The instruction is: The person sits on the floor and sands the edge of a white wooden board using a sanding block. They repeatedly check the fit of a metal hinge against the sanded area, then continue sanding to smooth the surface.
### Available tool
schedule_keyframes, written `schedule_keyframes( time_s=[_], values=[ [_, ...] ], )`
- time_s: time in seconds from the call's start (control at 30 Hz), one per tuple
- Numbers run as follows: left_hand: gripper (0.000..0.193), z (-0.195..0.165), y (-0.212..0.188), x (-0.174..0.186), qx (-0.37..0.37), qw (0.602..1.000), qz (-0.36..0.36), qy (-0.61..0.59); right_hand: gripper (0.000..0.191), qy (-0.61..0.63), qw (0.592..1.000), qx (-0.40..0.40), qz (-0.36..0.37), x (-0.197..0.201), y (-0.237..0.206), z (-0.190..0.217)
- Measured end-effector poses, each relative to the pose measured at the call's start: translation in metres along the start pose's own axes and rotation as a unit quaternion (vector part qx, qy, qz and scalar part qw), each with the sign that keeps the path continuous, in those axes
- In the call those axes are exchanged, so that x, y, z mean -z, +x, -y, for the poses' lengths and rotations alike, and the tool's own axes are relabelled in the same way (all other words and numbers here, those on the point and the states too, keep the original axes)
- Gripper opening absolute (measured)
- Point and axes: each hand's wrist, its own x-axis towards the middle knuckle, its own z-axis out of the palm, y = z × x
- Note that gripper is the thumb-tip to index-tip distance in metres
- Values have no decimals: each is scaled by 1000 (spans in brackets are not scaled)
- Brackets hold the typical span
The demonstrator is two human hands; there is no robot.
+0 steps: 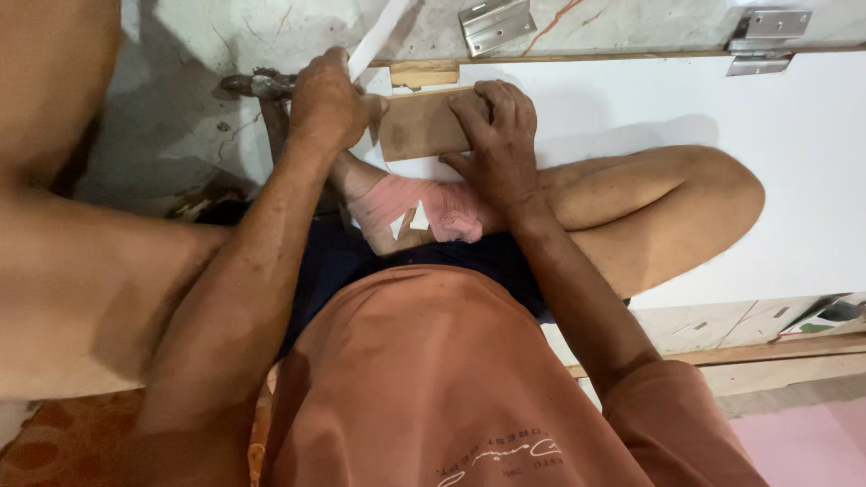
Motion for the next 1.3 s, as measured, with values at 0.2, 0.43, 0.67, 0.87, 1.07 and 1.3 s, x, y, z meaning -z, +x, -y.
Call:
schedule_keyframes(
  time_s=[0.2,0.43,0.67,0.87,1.07,1.3],
  values=[
    [30,-11,-3,1,-24,999,-20,42,82,5,1000,-25,9,-3,-3,-1],
    [34,-15,1,8,60,998,35,-3,86,2,1000,-21,4,-6,-6,-3],
    [26,-16,-1,10,19,1000,-2,-3,86,0,1000,-21,4,-9,-8,-5],
    [30,-15,1,9,40,999,18,-5,86,5,1000,-24,4,-7,-7,-4],
    [24,-13,1,9,25,1000,5,13,87,0,1000,-29,12,-6,-6,-3],
    [39,-20,3,11,86,995,38,-22,93,40,997,-65,13,-4,-5,12]
  ],
)
